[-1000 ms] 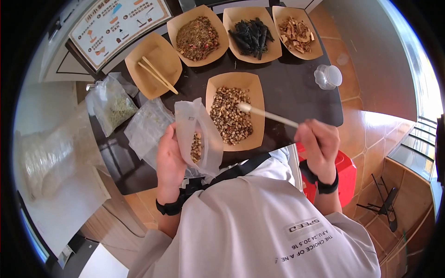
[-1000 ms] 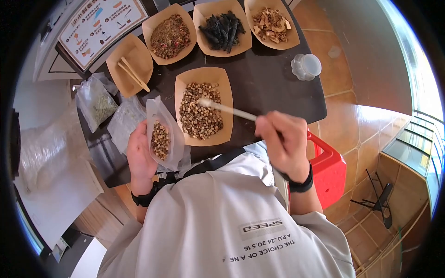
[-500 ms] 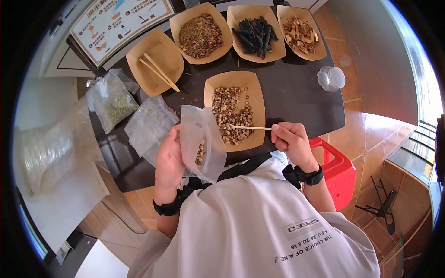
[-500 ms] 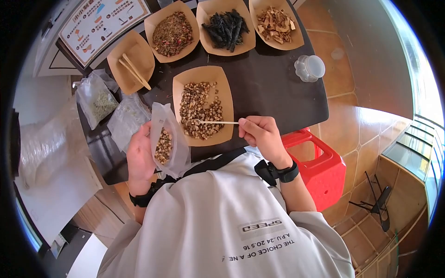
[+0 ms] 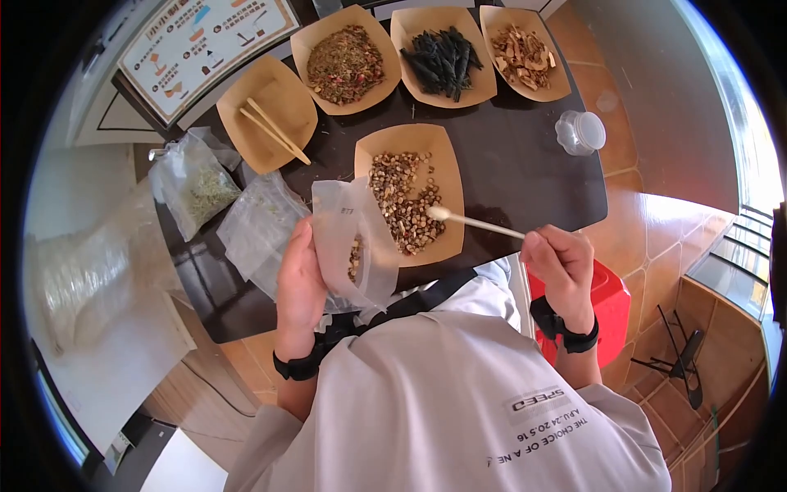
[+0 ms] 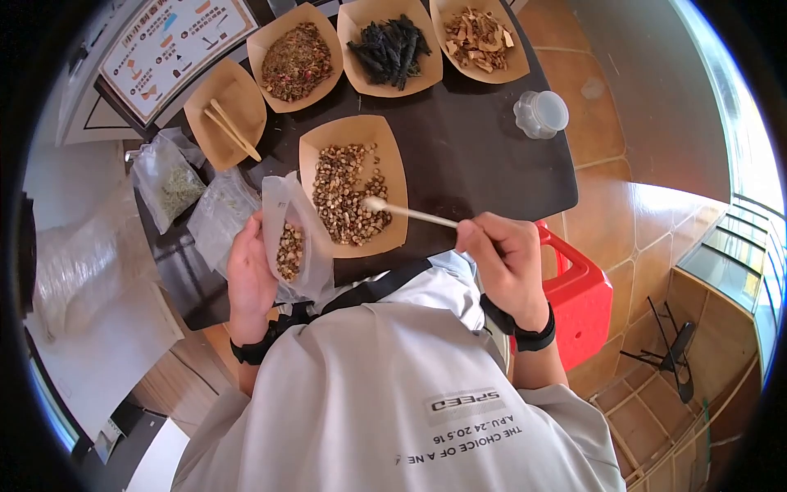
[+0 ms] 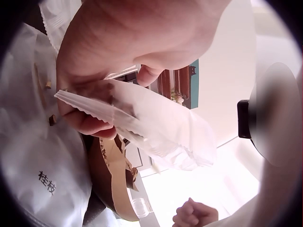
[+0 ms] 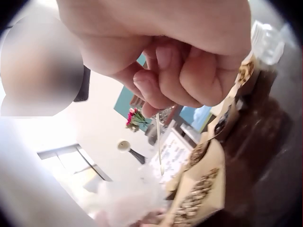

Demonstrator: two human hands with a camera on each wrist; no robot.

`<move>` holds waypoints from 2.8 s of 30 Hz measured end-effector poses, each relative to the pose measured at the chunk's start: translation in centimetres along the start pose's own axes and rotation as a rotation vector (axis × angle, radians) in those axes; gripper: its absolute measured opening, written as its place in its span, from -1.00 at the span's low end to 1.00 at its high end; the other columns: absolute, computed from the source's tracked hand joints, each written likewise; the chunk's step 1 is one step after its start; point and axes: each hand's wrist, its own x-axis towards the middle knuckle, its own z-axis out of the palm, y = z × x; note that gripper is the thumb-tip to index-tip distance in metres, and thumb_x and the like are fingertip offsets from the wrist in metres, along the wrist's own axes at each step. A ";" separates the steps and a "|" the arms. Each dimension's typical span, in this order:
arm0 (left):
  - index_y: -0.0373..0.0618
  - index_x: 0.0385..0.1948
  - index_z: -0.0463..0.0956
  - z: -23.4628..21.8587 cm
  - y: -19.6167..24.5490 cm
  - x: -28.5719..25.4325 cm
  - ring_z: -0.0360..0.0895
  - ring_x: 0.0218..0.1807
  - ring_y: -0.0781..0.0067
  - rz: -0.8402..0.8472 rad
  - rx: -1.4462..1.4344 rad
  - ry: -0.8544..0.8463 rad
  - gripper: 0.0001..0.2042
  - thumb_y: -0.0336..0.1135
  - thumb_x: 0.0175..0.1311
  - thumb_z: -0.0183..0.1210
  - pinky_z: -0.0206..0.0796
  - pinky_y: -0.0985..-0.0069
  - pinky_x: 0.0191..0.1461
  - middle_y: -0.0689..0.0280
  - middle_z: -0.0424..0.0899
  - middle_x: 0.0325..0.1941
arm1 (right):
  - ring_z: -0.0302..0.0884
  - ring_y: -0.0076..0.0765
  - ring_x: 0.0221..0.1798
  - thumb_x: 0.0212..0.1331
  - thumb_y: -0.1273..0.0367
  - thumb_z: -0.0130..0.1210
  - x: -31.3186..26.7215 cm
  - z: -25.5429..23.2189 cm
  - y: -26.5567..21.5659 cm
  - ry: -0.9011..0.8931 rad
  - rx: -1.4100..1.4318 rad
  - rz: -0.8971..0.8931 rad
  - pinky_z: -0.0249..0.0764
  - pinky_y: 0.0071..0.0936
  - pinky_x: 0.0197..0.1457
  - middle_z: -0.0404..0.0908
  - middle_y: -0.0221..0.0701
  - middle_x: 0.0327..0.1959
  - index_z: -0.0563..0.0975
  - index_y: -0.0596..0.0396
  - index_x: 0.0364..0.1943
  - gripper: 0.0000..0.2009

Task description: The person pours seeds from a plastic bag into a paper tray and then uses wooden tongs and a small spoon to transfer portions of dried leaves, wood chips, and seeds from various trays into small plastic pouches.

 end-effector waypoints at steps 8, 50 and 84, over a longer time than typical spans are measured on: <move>-0.23 0.21 0.33 0.3 0.4 -0.4 0.53 0.16 0.27 -0.054 -0.024 -0.012 -0.55 -0.05 0.53 -0.19 0.34 0.31 0.29 0.13 0.57 0.12 | 0.09 -0.65 -0.66 0.39 0.33 0.03 1.3 4.7 3.9 -0.164 0.283 0.246 0.03 -0.54 -0.57 0.29 -0.53 -0.75 0.54 0.27 -0.56 -0.65; -0.22 0.16 0.36 1.2 0.0 0.3 0.54 0.10 0.34 0.093 0.083 0.001 -0.52 0.01 0.54 -0.25 0.30 0.38 0.28 0.18 0.59 0.04 | 0.16 -0.69 -0.60 0.38 0.36 0.05 2.1 1.9 0.0 -0.366 0.464 0.200 0.05 -0.60 -0.53 0.35 -0.58 -0.68 0.58 0.24 -0.53 -0.68; -0.28 0.15 0.35 -0.5 -0.4 -0.4 0.61 -0.04 0.32 -0.080 -0.036 -0.087 -0.42 0.11 0.51 -0.28 0.46 0.41 0.07 -0.07 0.59 0.06 | 0.07 -0.71 -0.66 0.41 0.28 0.04 2.0 3.9 4.4 -0.136 0.427 0.370 -0.04 -0.61 -0.58 0.29 -0.62 -0.73 0.54 0.23 -0.55 -0.62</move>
